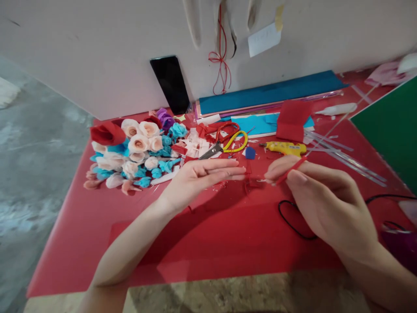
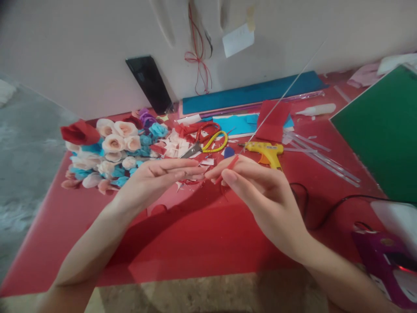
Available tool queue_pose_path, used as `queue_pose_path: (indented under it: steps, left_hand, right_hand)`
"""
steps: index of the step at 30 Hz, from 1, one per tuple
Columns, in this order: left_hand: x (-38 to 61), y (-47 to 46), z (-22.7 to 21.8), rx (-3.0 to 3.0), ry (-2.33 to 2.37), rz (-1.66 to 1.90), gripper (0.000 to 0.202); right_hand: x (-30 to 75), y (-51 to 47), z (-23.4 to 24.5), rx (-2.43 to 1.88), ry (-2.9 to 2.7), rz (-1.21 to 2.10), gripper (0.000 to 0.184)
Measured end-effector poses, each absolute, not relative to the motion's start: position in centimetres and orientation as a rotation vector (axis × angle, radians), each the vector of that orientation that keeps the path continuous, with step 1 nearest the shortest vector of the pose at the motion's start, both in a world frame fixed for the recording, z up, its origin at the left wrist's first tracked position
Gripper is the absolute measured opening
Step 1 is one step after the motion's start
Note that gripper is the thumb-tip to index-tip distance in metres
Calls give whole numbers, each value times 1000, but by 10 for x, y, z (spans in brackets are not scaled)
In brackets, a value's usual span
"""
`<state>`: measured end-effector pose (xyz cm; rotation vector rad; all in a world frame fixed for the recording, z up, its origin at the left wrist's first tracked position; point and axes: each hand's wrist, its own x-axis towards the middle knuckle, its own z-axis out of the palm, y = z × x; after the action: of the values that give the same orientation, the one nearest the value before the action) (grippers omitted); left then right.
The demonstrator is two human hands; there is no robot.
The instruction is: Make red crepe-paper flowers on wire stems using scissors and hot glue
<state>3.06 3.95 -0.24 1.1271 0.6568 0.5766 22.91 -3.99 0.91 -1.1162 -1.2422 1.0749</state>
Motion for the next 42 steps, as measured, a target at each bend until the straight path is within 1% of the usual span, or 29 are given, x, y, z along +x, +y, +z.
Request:
queue_pose_path:
  steps: [5, 7, 9, 14, 16, 17, 18, 19, 20, 21, 23, 25, 26, 29, 32, 37, 42]
  left_hand:
    - [28, 41, -4, 1331, 795, 563, 11]
    - [27, 42, -4, 1419, 846, 593, 2]
    - [26, 42, -4, 1517, 885, 608, 10]
    - [27, 42, -11, 1847, 1075, 638, 44]
    - [28, 46, -19, 2060, 1170, 638, 49]
    - [28, 49, -22, 2158, 1197, 616, 46]
    - [29, 51, -26, 2228, 1201, 586, 38]
    - [29, 54, -29, 2272, 1171, 563, 25]
    - [30, 56, -30, 2296, 1139, 559, 20]
    - [31, 58, -31, 2303, 1105, 557, 23]
    - [32, 58, -28, 2247, 1080, 547, 21]
    - [33, 55, -23, 2067, 1061, 517, 28]
    - [33, 52, -19, 1944, 1021, 523, 27]
    - [34, 42, -9, 1697, 836, 622, 22]
    - [34, 34, -3, 1757, 746, 704, 15]
    - [33, 27, 0, 1751, 663, 745, 11]
    - [35, 25, -1, 1746, 669, 838, 1]
  right_hand:
    - [233, -40, 10, -1121, -1224, 1052, 17]
    - [234, -40, 10, -1122, -1223, 1034, 18]
    - [234, -40, 11, -1129, -1222, 1017, 18]
    - [232, -40, 13, -1135, -1202, 986, 17]
    - [232, -39, 12, -1135, -1200, 1002, 16]
    - [232, -39, 11, -1132, -1202, 1016, 16]
    - [232, -39, 10, -1130, -1205, 1039, 16]
    - [232, -39, 9, -1127, -1214, 1069, 16]
    - [232, -38, 8, -1125, -1238, 1106, 16]
    - [232, -38, 8, -1129, -1282, 1145, 17]
    - [232, -36, 8, -1152, -1394, 1214, 20]
    - [230, -34, 10, -1163, -1495, 1276, 23]
    - [228, -33, 10, -1155, -1530, 1306, 23]
    - [223, -32, 12, -1129, -1603, 1357, 23]
    - [219, -33, 12, -1130, -1657, 1355, 24]
    - [215, -35, 11, -1192, -1690, 1348, 24]
    - [213, -33, 6, -1185, -1705, 1293, 20]
